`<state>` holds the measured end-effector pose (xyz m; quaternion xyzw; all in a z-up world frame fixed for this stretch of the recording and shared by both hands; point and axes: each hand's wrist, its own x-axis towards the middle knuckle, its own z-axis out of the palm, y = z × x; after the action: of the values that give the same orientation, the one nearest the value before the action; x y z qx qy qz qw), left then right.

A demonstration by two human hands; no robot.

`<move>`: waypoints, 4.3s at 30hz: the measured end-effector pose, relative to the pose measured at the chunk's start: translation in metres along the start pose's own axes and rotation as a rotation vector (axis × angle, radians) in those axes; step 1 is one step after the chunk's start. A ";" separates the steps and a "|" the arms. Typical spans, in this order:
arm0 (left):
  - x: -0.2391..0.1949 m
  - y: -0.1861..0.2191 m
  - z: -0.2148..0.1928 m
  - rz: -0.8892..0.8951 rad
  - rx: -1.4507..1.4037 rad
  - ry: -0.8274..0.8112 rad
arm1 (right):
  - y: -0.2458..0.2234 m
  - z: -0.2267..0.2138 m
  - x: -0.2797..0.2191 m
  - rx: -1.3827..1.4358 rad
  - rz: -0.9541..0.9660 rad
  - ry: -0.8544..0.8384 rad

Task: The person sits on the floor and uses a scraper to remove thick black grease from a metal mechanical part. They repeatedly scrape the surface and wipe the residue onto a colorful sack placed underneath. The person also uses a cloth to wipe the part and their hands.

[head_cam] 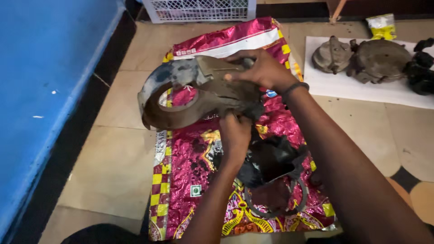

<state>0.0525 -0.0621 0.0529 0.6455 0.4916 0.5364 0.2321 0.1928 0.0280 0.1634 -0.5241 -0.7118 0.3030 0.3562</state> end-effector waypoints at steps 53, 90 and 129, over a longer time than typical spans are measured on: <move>-0.011 -0.057 -0.038 -0.168 -0.145 -0.221 | 0.014 -0.003 0.018 -0.023 -0.007 -0.037; 0.014 -0.029 -0.040 -0.224 -0.090 -0.436 | 0.022 -0.002 0.019 0.046 -0.031 0.010; 0.016 -0.032 -0.062 -0.157 -0.158 -0.375 | 0.022 0.001 0.017 0.044 -0.075 0.012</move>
<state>-0.0176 -0.0492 0.0529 0.6733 0.4452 0.4241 0.4105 0.2007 0.0507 0.1486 -0.4910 -0.7220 0.3019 0.3828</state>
